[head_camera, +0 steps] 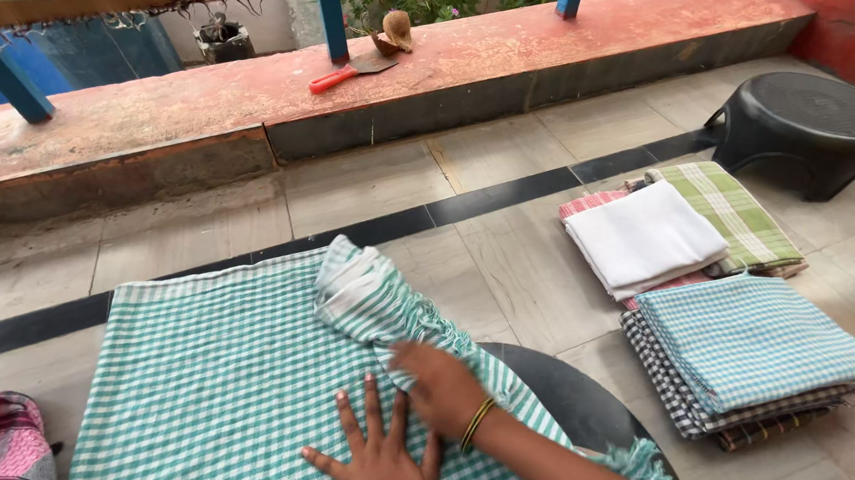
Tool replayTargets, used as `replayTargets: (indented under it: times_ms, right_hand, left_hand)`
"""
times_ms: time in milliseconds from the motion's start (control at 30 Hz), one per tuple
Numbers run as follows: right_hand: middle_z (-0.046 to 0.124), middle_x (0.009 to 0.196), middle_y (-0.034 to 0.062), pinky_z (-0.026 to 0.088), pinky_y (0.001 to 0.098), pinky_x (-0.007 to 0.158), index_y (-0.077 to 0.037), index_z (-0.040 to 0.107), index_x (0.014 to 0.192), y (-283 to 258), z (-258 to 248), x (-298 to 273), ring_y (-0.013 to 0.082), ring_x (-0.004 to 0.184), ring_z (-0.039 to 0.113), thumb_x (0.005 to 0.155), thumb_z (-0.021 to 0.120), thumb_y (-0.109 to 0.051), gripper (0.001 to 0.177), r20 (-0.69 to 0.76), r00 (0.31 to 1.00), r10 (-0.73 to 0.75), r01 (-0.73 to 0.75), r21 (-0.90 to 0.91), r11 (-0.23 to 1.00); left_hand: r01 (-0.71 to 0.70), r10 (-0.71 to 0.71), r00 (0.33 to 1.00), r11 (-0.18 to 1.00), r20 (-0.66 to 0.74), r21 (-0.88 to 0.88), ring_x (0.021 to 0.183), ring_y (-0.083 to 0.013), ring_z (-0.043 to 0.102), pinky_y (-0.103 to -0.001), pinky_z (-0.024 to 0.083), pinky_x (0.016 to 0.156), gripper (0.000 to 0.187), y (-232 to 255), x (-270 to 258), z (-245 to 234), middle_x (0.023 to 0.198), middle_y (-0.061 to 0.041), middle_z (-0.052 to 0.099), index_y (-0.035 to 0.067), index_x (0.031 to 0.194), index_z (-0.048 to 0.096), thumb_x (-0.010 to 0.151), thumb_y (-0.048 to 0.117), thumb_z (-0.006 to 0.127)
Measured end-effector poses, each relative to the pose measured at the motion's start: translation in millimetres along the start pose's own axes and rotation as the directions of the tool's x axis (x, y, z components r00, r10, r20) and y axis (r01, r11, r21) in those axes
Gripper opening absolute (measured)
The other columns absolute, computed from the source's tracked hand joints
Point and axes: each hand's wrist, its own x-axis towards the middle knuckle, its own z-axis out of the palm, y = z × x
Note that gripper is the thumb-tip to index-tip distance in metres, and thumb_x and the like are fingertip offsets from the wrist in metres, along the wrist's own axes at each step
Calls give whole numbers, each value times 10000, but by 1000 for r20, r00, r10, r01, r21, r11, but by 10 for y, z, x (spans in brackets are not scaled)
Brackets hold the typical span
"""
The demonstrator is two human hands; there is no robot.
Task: The person folds a green and white checkered towel by hand on a tiled floor. They smooth the fabric, fold it in half, and then fold it again into a smaller rectangle.
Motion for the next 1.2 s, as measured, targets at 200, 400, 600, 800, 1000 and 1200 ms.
replayTargets:
  times_ms: [200,400,600,800,1000,1200]
  right_hand:
    - [707,1164,123,575,371,877,-88,621,1263,330,-339,349,289,1029,722,842,635,-67,422,-309,854,419,-350,255,901]
    - [539,1393,219,353,489,1120,-131,740,1230,334,-24,684,408,1325,484,788,827,-300,481,-163,974,158,-154,40,987]
    - [475,1466,194,146,565,1216,-68,630,1317,20,379,598,425,1450,313,866,740,-294,517,10,990,141,-133,-256,957]
    - [446,1531,193,227,504,1204,-84,599,1377,209,259,609,409,1455,319,870,721,-260,550,62,994,93,-76,-226,971]
    - [508,1486,150,386,421,1152,-112,661,1304,677,60,867,324,1384,480,797,768,-260,539,-110,917,383,-385,4,923]
    - [564,1427,177,451,407,1117,-79,711,1268,685,188,798,356,1322,552,773,780,-131,502,-245,956,158,-140,88,986]
  left_hand:
    - [101,-330,626,933,707,346,1537,-353,-143,-874,-184,974,770,114,161,-195,1750,-9,-7,395,1575,363,875,716,344]
    - [108,-341,567,933,750,342,1535,-349,-173,-872,-206,976,810,128,300,-267,1706,-13,-24,404,1576,333,843,744,395]
    - [107,-350,471,934,810,341,1513,-365,-259,-875,-208,958,843,116,340,-266,1719,-29,-80,406,1579,256,834,780,379]
    - [71,-347,475,931,809,358,1526,-370,-236,-873,-217,951,844,14,210,-36,1726,-21,-98,408,1586,240,842,798,331]
    - [13,-14,999,1000,-48,-20,1574,-350,-35,-899,-158,1021,688,-125,-88,341,1679,-27,105,351,1443,355,869,724,284]
    - [39,-39,999,999,2,-21,1578,-320,-29,-909,-151,1019,767,-79,-120,213,1670,-14,120,334,1499,427,839,721,384]
